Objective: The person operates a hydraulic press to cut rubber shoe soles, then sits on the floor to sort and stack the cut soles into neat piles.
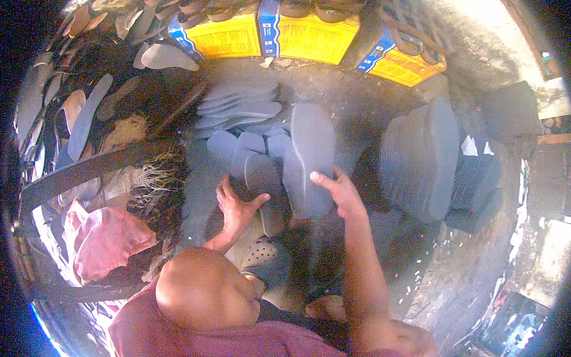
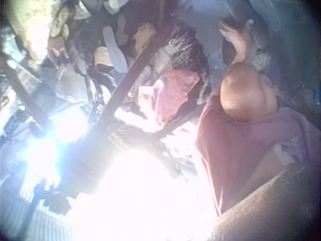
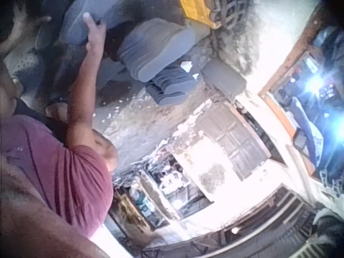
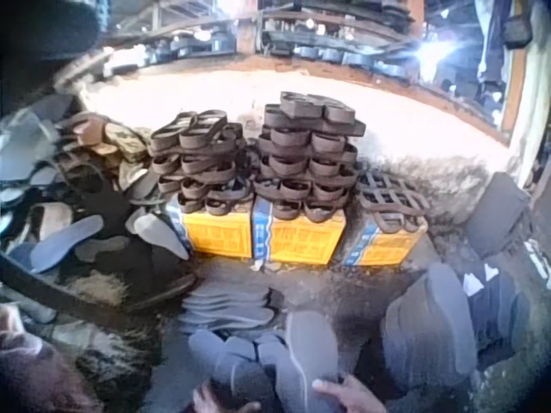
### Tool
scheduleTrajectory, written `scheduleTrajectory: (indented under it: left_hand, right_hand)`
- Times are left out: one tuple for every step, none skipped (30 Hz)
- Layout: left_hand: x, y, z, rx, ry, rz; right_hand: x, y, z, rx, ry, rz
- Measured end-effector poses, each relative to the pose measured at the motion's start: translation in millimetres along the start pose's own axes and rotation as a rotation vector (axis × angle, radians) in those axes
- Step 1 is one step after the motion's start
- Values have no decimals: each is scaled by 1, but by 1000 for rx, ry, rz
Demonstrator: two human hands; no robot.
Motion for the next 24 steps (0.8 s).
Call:
scheduleTrajectory:
  left_hand:
    - [6,0,6,4,8,-12]
    - [7,1,6,5,23,-15]
    - [13,2,0,23,-48,-21]
    - [12,2,4,27,-31,-37]
    - [10,0,9,31,-14,-52]
    - [9,0,13,34,2,-68]
    - [8,1,9,10,-100,-87]
    - [6,3,4,-15,-202,-105]
    - [5,4,0,-39,-305,-123]
    - [9,4,-1,-38,-286,-186]
    - [14,2,-2,-37,-267,-248]
    - [19,1,-3,-37,-247,-310]
    - [15,-2,4,-98,-234,-357]
    - [3,2,3,-158,-302,-297]
    - [-7,6,0,-217,-369,-237]
    - [-14,8,-5,-275,-441,-184]
    - [-14,13,-13,-352,-693,-120]
    - [-11,19,-15,-397,-890,-90]
    - [-5,29,-32,-367,-723,-61]
    - [0,39,-39,-332,-562,-36]
    - [4,42,-49,-367,-476,26]
    - [2,41,-61,-415,-373,101]
    - [3,38,-59,-455,-291,146]
    - [12,38,-55,-481,-424,105]
  right_hand:
    - [5,0,7,-27,-57,-73]
    - [19,-1,3,-149,-135,-116]
    - [15,3,13,-141,-201,-26]
    - [10,5,21,-127,-264,68]
    - [7,7,17,-225,-328,111]
    - [5,9,13,-325,-392,155]
    - [10,5,6,-421,-454,190]
    - [13,1,6,-430,-463,211]
    - [16,-3,6,-438,-474,231]
    - [22,-7,1,-456,-483,253]
    - [26,-10,-1,-486,-549,293]
    - [31,-14,-1,-517,-614,332]
    - [31,-18,0,-542,-681,381]
    - [37,-26,-7,-594,-697,401]
    - [41,-34,-14,-645,-711,422]
    - [42,-42,-20,-692,-731,451]
    - [39,-35,-14,-677,-698,464]
    - [38,-26,-8,-608,-613,389]
    - [40,-18,-9,-549,-523,308]
    - [37,-8,-8,-493,-433,235]
    - [25,12,7,-419,-457,263]
    - [33,11,-2,-261,-378,129]
    - [22,20,-6,-269,-302,123]
    - [14,28,-7,-278,-225,116]
Point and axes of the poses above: each hand's wrist, its own y-axis towards the middle knuckle, its own x-axis out of the palm, z = x × y, the point moved 8 cm from there along y, towards the middle knuckle, and after that the axes turned 11 degrees about z, right-handed, at the moved point
